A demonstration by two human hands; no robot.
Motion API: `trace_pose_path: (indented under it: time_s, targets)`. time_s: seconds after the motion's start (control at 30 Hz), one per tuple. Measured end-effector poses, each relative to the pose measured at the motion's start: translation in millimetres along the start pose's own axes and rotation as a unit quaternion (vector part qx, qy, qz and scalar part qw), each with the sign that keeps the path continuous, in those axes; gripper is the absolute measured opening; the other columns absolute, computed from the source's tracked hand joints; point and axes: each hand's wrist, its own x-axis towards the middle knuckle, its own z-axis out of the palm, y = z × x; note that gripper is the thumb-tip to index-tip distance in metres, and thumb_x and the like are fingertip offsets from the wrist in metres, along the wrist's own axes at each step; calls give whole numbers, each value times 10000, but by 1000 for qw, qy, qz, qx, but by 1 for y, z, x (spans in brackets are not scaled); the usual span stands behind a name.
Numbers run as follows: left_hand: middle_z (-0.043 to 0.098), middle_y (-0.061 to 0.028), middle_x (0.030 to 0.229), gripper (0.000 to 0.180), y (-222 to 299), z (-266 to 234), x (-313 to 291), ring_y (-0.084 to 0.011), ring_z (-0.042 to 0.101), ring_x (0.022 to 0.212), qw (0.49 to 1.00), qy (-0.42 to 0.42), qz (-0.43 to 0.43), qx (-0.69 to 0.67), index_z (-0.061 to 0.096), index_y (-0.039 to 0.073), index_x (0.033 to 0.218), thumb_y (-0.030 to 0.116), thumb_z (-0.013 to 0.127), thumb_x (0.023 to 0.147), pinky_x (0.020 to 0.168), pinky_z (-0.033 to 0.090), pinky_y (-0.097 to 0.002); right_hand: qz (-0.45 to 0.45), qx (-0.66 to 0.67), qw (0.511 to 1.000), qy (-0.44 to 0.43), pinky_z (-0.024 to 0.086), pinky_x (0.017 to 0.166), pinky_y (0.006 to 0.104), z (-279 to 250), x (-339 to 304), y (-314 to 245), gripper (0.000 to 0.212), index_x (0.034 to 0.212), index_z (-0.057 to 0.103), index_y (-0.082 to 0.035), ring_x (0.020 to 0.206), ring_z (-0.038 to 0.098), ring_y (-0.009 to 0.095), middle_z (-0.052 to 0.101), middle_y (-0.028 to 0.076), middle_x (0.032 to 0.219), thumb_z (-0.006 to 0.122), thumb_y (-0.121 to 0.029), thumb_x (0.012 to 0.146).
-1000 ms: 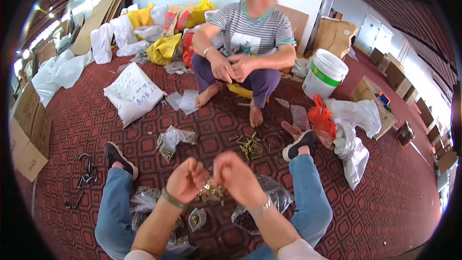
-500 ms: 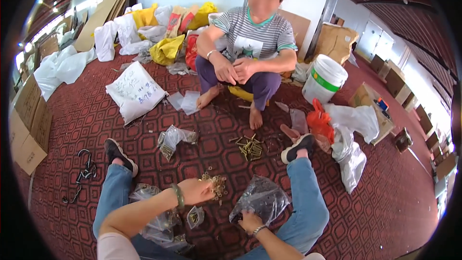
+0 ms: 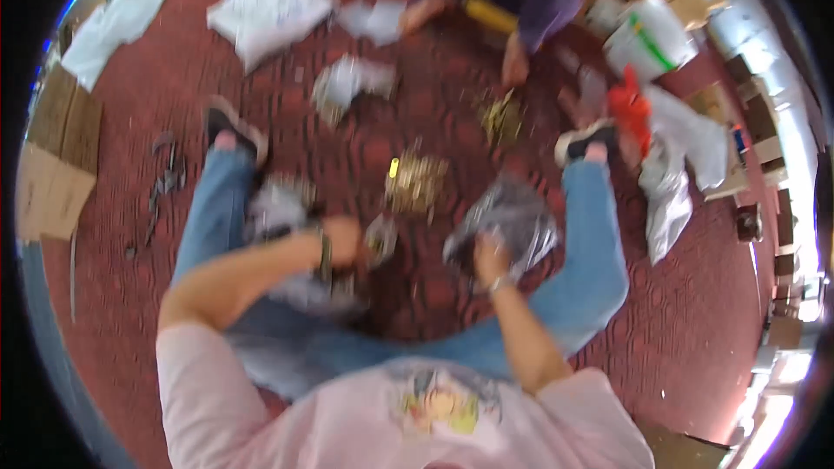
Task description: Sorting and packaging small gold-colored decorative metal pieces into individual plastic bags.
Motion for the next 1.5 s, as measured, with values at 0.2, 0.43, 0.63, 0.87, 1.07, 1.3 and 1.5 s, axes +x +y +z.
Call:
trace_pose_path:
  time_s: [0.2, 0.43, 0.63, 0.87, 1.07, 1.3, 1.5]
  targets:
    - [585, -97, 519, 363, -4, 5, -10, -254, 565, 492, 982, -21, -62, -177, 619, -14, 639, 251, 441, 813, 580, 479, -351, 1, 85, 996, 8, 469, 737, 373, -13, 1, -11, 219, 992, 597, -56, 826, 588, 299, 638, 113, 920, 543, -142, 798]
    - [600, -96, 553, 386, 18, 19, -24, -257, 568, 516, 984, -21, -41, -170, 623, -17, 657, 278, 441, 827, 605, 484, -348, 64, 121, 990, -15, 482, 640, 321, -18, -6, -18, 185, 988, 576, -69, 724, 577, 249, 612, 95, 870, 540, -104, 810]
    - [612, -127, 622, 376, 14, -11, -19, -284, 570, 562, 993, -34, -58, -96, 627, -14, 699, 296, 459, 832, 607, 485, -353, 96, 364, 920, -111, 476, 622, 273, -56, -10, -67, 185, 1006, 554, -50, 714, 563, 204, 597, 95, 890, 529, -74, 824]
    - [615, -84, 720, 336, 38, -39, -7, -148, 576, 631, 843, 198, 2, -500, 612, 41, 794, 355, 506, 852, 602, 480, -309, 198, 608, 733, -233, 469, 600, 217, -89, -8, -118, 187, 1027, 529, -28, 702, 546, 152, 579, 95, 913, 516, -40, 842]
    - [597, -69, 801, 275, 82, 12, 47, -177, 585, 678, 410, -149, 48, -899, 574, 96, 890, 348, 464, 890, 588, 482, -313, 121, 662, 695, -252, 467, 596, 187, -130, 9, -156, 204, 1050, 516, -12, 700, 538, 121, 567, 89, 939, 508, -16, 846]
    - [600, -111, 941, 321, 108, -5, 61, -222, 585, 818, 293, -123, 161, -934, 566, 30, 1043, 286, 412, 925, 716, 481, -334, -101, 480, 862, -131, 471, 632, 200, -160, 12, -153, 289, 1098, 527, -8, 714, 540, 117, 544, 64, 1002, 521, 6, 809]
    - [585, -133, 1025, 364, 117, -41, 52, -238, 573, 867, 276, -61, 119, -952, 516, -15, 1157, 246, 399, 931, 769, 476, -332, -138, 341, 930, 16, 466, 643, 217, -176, 24, -154, 312, 1090, 548, -25, 720, 538, 125, 531, 66, 993, 562, 1, 780]
